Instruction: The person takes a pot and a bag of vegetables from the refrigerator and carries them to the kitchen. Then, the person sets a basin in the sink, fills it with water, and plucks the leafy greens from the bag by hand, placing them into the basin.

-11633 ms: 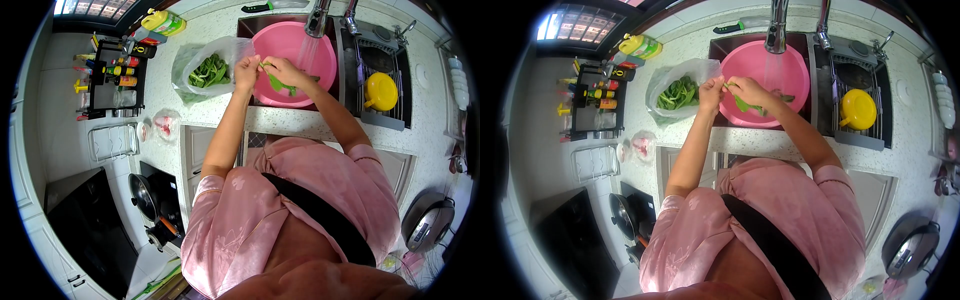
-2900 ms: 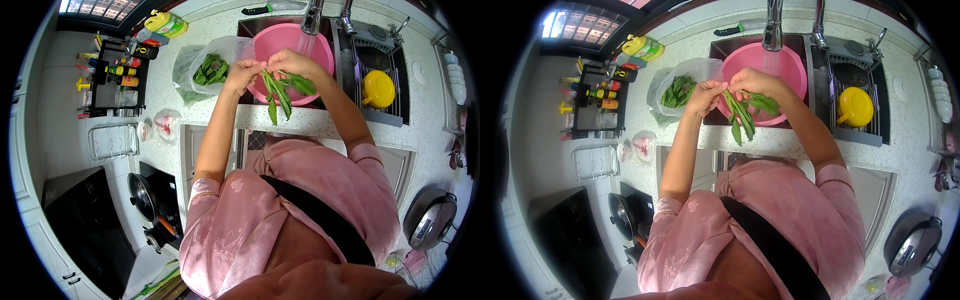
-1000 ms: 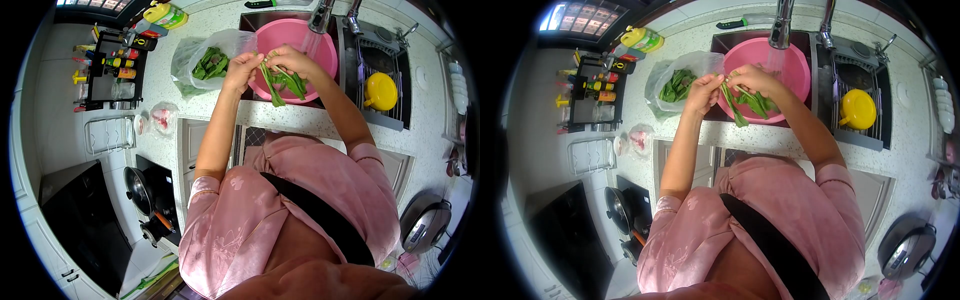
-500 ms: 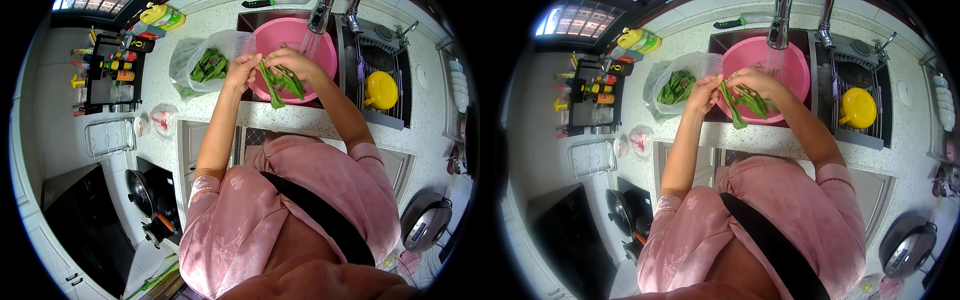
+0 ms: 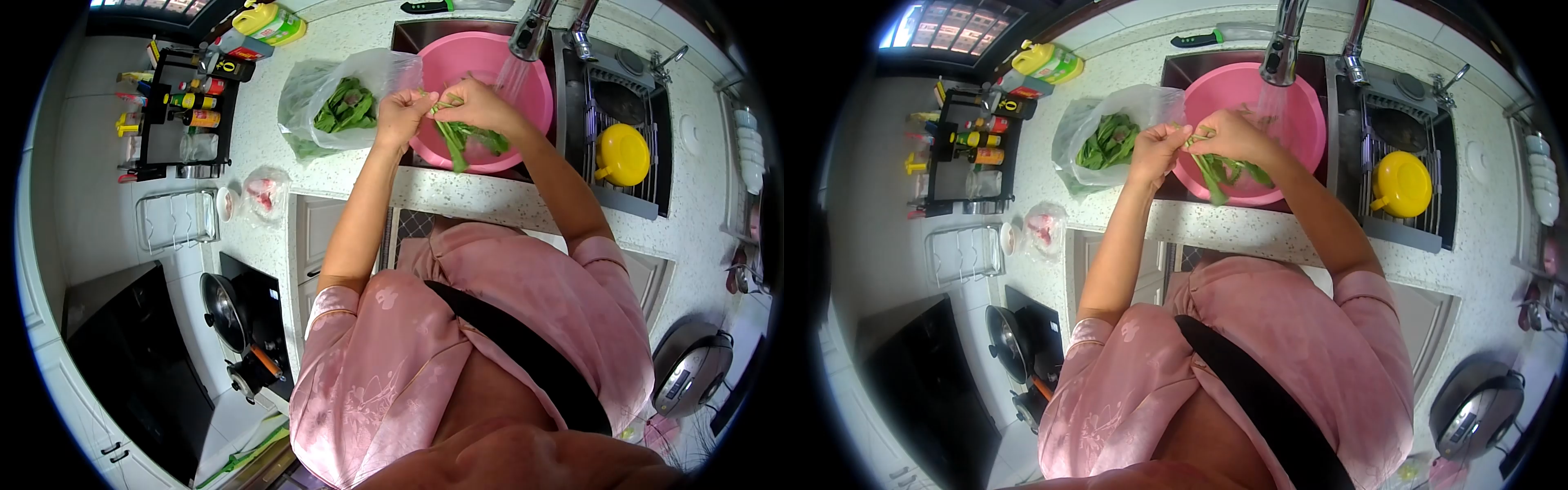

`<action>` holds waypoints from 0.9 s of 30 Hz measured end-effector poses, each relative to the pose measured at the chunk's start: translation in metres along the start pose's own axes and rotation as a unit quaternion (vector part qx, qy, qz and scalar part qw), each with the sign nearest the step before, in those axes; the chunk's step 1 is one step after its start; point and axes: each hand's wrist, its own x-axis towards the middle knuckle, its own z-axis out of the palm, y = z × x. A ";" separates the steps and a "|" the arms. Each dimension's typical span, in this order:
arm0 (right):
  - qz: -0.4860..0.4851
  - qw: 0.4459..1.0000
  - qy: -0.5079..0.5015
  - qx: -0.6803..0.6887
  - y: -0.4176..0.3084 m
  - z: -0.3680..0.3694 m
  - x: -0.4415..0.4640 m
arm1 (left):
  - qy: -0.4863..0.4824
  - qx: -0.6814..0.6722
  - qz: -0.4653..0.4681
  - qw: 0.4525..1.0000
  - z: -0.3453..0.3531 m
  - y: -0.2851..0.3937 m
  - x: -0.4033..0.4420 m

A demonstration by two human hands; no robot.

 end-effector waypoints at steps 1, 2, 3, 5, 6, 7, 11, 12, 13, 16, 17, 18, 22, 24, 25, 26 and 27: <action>0.015 0.998 -0.011 0.053 0.008 0.002 0.003 | -0.002 -0.001 -0.001 1.000 0.000 0.000 0.000; 0.029 0.994 -0.023 0.107 0.010 0.002 0.004 | -0.002 -0.001 0.000 1.000 -0.001 0.001 0.000; 0.029 0.994 -0.024 0.107 0.011 0.001 0.004 | -0.008 -0.006 -0.003 1.000 -0.001 0.002 -0.002; 0.026 0.987 -0.043 0.154 0.010 0.001 0.003 | -0.013 -0.010 -0.006 1.000 -0.002 0.002 -0.003; 0.026 0.987 -0.044 0.155 0.012 0.003 0.003 | -0.017 -0.016 -0.012 1.000 -0.002 0.001 -0.003; 0.011 0.993 -0.018 0.120 0.015 0.006 0.005 | -0.021 -0.023 -0.017 0.999 -0.002 0.000 -0.003; -0.010 0.997 0.068 0.022 0.006 0.017 0.007 | 0.010 -0.027 -0.005 1.000 0.001 -0.004 -0.002; -0.010 0.997 0.067 0.023 0.003 0.018 0.006 | 0.018 -0.046 0.000 0.999 0.002 -0.002 -0.003; -0.024 0.996 0.087 0.007 -0.001 0.019 0.006 | 0.027 -0.064 0.006 0.998 0.003 -0.001 -0.004; -0.017 0.993 0.113 0.020 0.007 0.027 0.014 | 0.065 -0.112 0.033 0.991 0.008 -0.010 -0.002; 0.005 0.992 0.120 0.046 0.006 0.028 0.016 | 0.065 -0.112 0.033 0.991 0.009 -0.011 -0.001; 0.006 0.992 0.121 0.045 0.006 0.028 0.015 | 0.080 -0.123 0.022 0.989 0.010 -0.011 -0.001; 0.112 0.945 0.140 0.273 0.006 0.026 0.016 | 0.118 -0.159 0.001 0.980 0.009 -0.013 0.000; 0.159 0.917 0.178 0.318 0.016 0.017 0.015 | 0.117 -0.170 0.011 0.978 -0.006 -0.020 0.003; 0.158 0.918 0.178 0.318 0.019 0.014 0.013 | 0.113 -0.182 0.023 0.976 -0.015 -0.021 0.005; 0.116 0.931 0.167 0.303 0.014 0.010 0.010 | 0.100 -0.176 0.010 0.979 -0.020 -0.020 0.004; 0.076 0.942 0.155 0.289 0.011 0.006 0.007 | 0.101 -0.176 0.008 0.979 -0.024 -0.018 0.003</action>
